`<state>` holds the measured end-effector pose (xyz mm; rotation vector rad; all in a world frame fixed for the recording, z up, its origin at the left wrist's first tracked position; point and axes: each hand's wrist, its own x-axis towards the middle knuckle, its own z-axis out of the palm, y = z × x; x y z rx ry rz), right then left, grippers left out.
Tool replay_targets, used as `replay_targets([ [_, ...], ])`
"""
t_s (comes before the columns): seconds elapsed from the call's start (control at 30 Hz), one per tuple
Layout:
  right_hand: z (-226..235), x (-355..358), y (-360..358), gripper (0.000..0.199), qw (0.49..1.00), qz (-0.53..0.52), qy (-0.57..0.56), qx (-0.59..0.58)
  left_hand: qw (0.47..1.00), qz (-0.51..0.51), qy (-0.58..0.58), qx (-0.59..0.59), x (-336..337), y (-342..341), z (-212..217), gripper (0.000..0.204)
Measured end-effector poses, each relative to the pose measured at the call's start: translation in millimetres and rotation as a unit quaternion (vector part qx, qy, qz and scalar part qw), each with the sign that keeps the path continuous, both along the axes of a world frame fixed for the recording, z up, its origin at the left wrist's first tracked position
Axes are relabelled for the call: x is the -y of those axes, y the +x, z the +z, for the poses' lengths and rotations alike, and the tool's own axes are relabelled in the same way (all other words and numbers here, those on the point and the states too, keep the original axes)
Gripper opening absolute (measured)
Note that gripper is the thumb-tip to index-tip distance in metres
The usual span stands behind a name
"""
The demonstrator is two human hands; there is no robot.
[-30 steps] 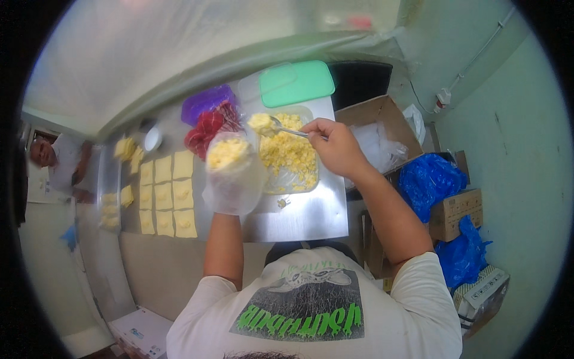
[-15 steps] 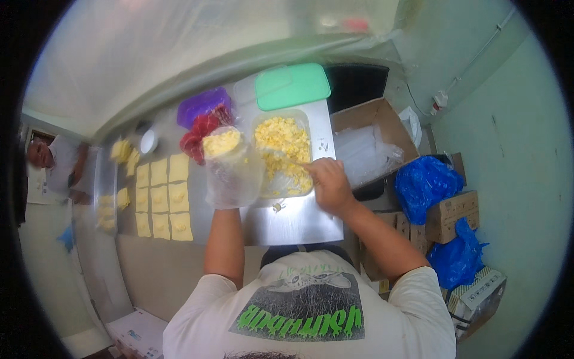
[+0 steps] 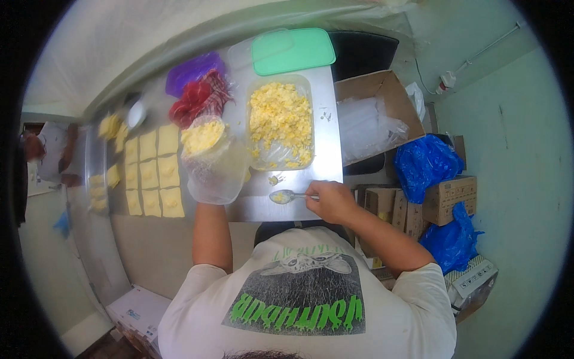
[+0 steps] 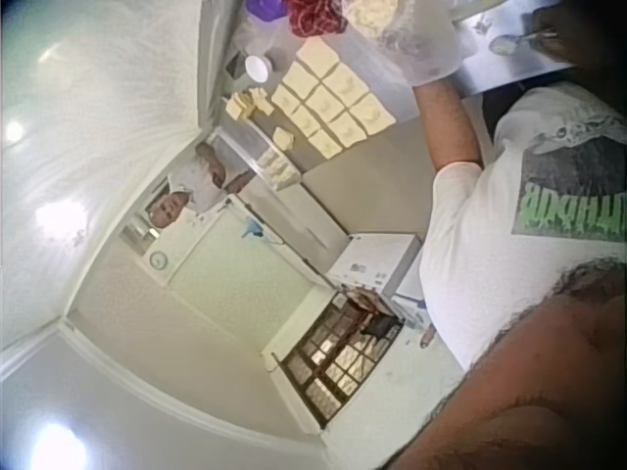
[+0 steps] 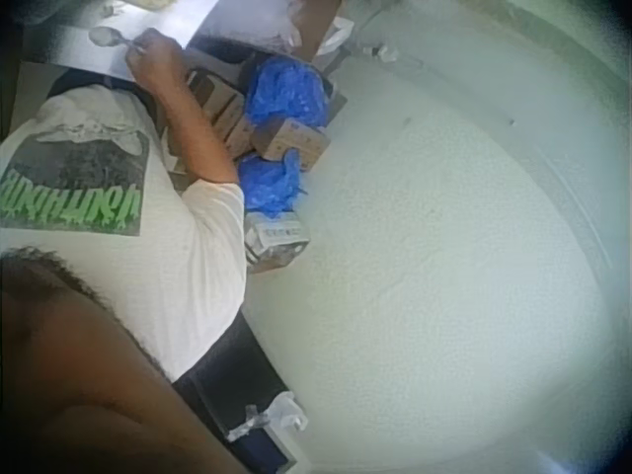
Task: The person fills a piping bag with a yellow filling, then pipes the filling onto square pasta sheets. They fold and seal each sheet into a pocket and place the finished pieces onto a metal tray. The process is repeated for multiple units.
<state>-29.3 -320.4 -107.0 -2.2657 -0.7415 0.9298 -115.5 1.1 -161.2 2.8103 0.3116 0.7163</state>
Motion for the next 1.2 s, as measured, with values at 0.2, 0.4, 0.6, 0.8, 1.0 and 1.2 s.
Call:
replay_targets([
  [0.2,-23.8,-15.5,-4.6,0.025,0.999,-0.031,-0.016,-0.022,0.969,-0.028,-0.245,0.029,-0.2,5.4,-23.4,0.055],
  [0.4,-22.8,-34.6,-14.1,0.020,0.997,-0.059,0.002,0.045,0.905,-0.046,-0.422,0.040,4.2,2.8,-25.1,0.059],
  [0.6,-64.0,-22.8,-31.7,0.014,0.968,-0.079,0.106,0.212,0.889,0.033,-0.456,-0.028,22.6,14.6,27.6,0.054],
  [0.8,-72.2,-16.0,-45.2,0.010,0.908,-0.051,0.236,0.343,0.997,-0.009,-0.079,-0.020,-4.2,-8.4,-42.9,0.062],
  [1.0,-31.6,-7.5,-22.1,0.011,0.915,-0.045,0.262,0.305,0.966,-0.015,-0.248,0.069,-0.9,-13.3,-2.4,0.060],
  [1.2,-12.8,-23.7,18.3,0.019,0.949,-0.162,0.204,0.178,0.315,-0.206,-0.887,0.268,2.4,-9.0,22.3,0.066],
])
